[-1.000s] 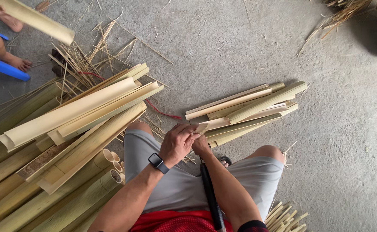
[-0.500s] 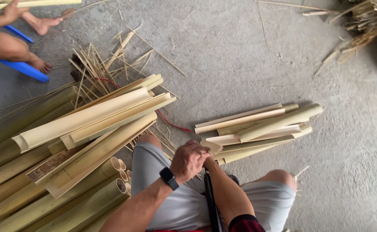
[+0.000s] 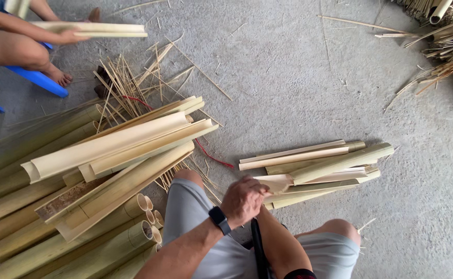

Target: The person sits on the floor and uses a knife to split bamboo poles into thin strips. They hold the bamboo with one hand and guide the knife along the length of the pole to separate the sections, then place the finished strips into a pile.

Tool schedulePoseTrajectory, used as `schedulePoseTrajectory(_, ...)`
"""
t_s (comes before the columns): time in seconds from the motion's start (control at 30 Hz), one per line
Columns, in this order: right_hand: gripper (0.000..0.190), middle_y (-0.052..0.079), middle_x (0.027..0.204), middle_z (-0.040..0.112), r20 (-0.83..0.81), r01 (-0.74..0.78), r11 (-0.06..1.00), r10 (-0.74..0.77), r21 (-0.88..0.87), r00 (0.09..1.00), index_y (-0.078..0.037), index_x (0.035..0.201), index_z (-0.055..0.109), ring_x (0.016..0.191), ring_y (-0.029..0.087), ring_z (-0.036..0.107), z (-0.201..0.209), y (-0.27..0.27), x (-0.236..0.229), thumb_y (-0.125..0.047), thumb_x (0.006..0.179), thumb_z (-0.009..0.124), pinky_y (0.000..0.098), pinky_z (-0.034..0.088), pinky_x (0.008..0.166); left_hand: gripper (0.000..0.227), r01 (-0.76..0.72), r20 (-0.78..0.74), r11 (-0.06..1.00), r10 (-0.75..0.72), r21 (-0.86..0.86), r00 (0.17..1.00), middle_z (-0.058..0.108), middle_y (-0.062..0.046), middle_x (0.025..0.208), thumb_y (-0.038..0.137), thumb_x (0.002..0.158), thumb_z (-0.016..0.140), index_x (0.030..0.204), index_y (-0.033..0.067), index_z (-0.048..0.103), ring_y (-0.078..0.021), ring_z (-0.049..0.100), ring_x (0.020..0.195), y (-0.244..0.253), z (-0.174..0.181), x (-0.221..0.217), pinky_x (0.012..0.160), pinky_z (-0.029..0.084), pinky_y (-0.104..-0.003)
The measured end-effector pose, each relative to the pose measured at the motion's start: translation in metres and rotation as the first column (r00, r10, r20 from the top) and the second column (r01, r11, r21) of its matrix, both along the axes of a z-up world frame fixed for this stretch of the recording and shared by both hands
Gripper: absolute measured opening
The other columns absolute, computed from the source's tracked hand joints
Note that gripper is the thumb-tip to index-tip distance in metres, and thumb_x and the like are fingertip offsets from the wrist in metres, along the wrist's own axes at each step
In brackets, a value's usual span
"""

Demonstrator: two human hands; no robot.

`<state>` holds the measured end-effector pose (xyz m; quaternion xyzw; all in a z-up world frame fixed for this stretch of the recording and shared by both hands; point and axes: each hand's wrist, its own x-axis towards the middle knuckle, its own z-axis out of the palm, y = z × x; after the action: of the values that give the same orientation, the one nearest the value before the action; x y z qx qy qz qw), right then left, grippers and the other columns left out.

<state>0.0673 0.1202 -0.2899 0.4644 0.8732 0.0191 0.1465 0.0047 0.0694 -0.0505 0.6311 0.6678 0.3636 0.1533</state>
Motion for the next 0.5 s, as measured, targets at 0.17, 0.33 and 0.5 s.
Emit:
schedulePoseTrajectory(0.17, 0.008, 0.007, 0.083, 0.054, -0.064, 0.031, 0.994, -0.037, -0.1, 0.997, -0.014, 0.102, 0.054, 0.073, 0.019, 0.05, -0.01, -0.001, -0.004, -0.013, 0.094, 0.054, 0.0357, 0.04, 0.061, 0.007, -0.048, 0.031, 0.985, 0.043, 0.167, 0.999, 0.071, -0.005, 0.089, 0.004, 0.089, 0.071, 0.094, 0.0077, 0.068, -0.0237, 0.066, 0.088, 0.001, 0.005, -0.003, 0.086, 0.056, -0.037)
schedulePoseTrajectory(0.33, 0.008, 0.006, 0.078, 0.05, -0.257, 0.123, 0.919, -0.23, -0.374, 0.939, -0.014, 0.1, 0.052, 0.066, 0.017, 0.046, -0.025, 0.019, 0.002, -0.011, 0.092, 0.053, 0.0341, 0.037, 0.055, 0.008, -0.054, 0.058, 0.99, 0.047, 0.131, 0.997, 0.07, -0.006, 0.088, 0.004, 0.087, 0.071, 0.093, 0.0078, 0.067, -0.026, 0.065, 0.087, 0.01, 0.012, -0.009, 0.085, 0.055, -0.038)
schedulePoseTrajectory(0.5, 0.01, 0.005, 0.073, 0.047, -0.338, 0.203, 0.631, -0.626, -0.749, 0.703, -0.015, 0.098, 0.049, 0.058, 0.015, 0.043, -0.027, 0.049, 0.024, -0.008, 0.091, 0.051, 0.0325, 0.033, 0.049, 0.012, -0.07, 0.099, 0.988, 0.057, 0.136, 0.993, 0.069, -0.006, 0.087, 0.003, 0.086, 0.071, 0.096, 0.0086, 0.07, -0.028, 0.064, 0.09, 0.018, 0.012, -0.008, 0.085, 0.054, -0.038)
